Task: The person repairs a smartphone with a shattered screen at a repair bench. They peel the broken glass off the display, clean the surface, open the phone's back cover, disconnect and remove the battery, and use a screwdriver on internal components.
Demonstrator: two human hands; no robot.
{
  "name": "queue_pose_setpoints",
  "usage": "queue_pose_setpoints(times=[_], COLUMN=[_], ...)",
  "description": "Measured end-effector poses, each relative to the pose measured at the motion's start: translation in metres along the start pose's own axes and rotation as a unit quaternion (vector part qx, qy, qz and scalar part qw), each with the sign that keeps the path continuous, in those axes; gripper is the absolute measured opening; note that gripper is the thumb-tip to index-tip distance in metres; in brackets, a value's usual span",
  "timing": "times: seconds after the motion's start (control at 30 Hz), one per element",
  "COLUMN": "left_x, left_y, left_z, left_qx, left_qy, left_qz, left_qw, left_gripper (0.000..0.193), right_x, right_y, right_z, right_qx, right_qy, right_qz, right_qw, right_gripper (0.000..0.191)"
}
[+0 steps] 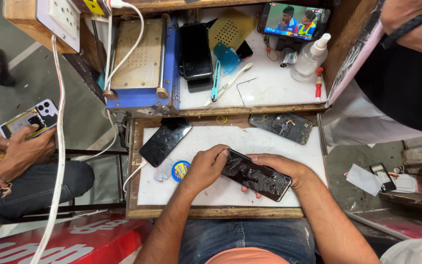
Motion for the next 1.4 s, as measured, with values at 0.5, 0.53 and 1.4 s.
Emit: queue_pose_setpoints(times=[0.5, 0.53, 1.4], left_x=[-0.008, -0.007, -0.003], left_y=[0.01, 0.009, 0.01], left_z=[-0.017, -0.017, -0.025], left_qx=[-0.114, -0.101, -0.126], left_qy=[-0.052, -0.06, -0.134], left_qz=[-0.043, -0.04, -0.046], left_qw=[0.991, 0.992, 0.982], left_gripper=[0.015, 0.015, 0.014], right_x=[-0.002, 0.0, -0.007], right_y=[0.005, 0.001, 0.017], right_z=[-0.002, -0.001, -0.011], right_qx=[-0.003, -0.004, -0.033], right_qy=[-0.005, 0.004, -0.014], right_qz=[-0.035, -0.007, -0.027], right_qw=[0.999, 1.0, 0.999], right_gripper=[0.057, 0.056, 0.056])
Point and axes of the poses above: each hand's wrist, its own x-axis away from the middle knuckle, its own y-axis out of the back of the hand, z = x × y, the point moved 8 cm from there along -x, towards the middle knuckle, and after that the axes turned 15 degrees about -z, right-handed, at the moved point
